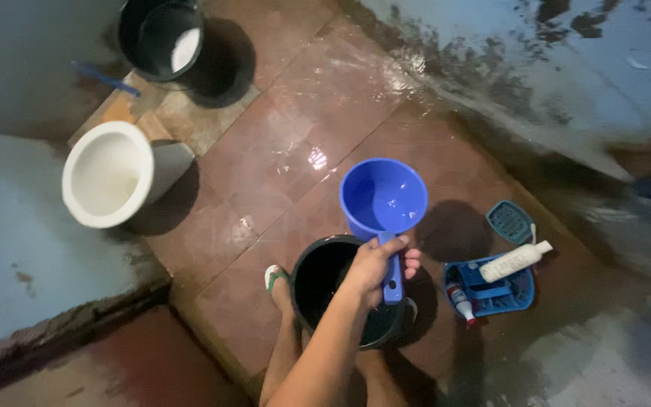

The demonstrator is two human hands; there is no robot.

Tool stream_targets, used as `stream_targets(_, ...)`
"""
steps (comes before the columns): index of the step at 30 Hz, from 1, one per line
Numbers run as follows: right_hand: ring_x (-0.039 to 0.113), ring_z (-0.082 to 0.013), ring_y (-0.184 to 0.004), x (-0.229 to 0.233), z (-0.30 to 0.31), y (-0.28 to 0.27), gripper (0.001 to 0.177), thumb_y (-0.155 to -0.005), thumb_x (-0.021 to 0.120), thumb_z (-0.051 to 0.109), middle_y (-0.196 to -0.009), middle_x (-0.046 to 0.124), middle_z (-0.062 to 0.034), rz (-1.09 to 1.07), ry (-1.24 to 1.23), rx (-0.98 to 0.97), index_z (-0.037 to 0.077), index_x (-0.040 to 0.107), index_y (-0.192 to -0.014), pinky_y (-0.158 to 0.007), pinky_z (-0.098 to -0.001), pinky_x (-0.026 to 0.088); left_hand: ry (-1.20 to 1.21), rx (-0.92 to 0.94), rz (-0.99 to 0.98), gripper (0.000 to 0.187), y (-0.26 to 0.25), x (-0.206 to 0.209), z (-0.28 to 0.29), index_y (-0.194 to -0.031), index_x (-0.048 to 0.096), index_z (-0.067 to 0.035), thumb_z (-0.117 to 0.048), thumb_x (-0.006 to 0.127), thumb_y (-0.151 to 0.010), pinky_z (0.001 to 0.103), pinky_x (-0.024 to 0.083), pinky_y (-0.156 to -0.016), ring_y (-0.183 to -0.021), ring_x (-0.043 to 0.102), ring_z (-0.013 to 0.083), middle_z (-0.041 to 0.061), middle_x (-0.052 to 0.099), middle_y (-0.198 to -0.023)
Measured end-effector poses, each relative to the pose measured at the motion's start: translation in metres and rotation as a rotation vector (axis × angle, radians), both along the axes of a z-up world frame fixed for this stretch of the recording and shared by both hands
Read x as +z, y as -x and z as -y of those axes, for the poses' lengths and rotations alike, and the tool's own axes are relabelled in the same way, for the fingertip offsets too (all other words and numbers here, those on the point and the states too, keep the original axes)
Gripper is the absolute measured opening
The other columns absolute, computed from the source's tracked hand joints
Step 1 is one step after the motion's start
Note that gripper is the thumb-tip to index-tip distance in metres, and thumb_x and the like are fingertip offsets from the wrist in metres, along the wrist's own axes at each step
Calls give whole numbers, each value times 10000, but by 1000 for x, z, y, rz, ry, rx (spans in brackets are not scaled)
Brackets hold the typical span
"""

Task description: The person scrubs a light blue wall with a green sponge, repeatedly dipping it into a bucket of soapy water. They then use a blue cup to scoop water from a larger bucket and pour it onto the wall to rinse the scrubbed area.

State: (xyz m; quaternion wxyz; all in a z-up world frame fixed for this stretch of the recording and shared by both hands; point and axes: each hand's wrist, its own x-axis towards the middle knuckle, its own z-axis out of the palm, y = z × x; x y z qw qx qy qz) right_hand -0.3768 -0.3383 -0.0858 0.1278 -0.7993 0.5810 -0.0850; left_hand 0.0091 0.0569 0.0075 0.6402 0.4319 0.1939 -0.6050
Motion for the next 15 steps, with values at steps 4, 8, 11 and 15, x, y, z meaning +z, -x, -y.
stream_targets(4,671,-285,-1073,-6,-12,-15,308,-1086,604,137,-1227,642,-231,8,-65,20,-76,558,-1304,-898,-381,563,75,-1,28,185,0,-8,-2,-1095,613,2,-131,667,-978,290,598,-592,-692,688,182,125,703,-871)
stream_targets(8,668,-274,-1063,7,-52,-51,327,-1091,594,167,-1228,635,-232,250,-395,23,-83,555,-1299,-882,-371,568,42,-53,107,196,1,-16,5,-1092,601,-28,-177,678,-991,298,560,-554,-638,663,170,119,691,-866)
stream_targets(11,610,-310,-1221,21,-131,-129,545,-872,606,150,-1328,577,-231,657,-911,-169,-53,435,-1348,-1044,-391,519,14,-100,154,305,4,-24,25,-1085,600,-44,-335,637,-1003,301,508,-471,-525,614,182,109,672,-812)
stream_targets(15,547,-372,-1325,60,-170,-245,719,-1043,494,510,-1360,579,-257,978,-1353,-446,-73,388,-1450,-1176,-498,382,-116,-413,665,635,9,-38,88,-1033,727,66,-527,501,-1026,412,567,-586,-643,720,308,259,758,-865)
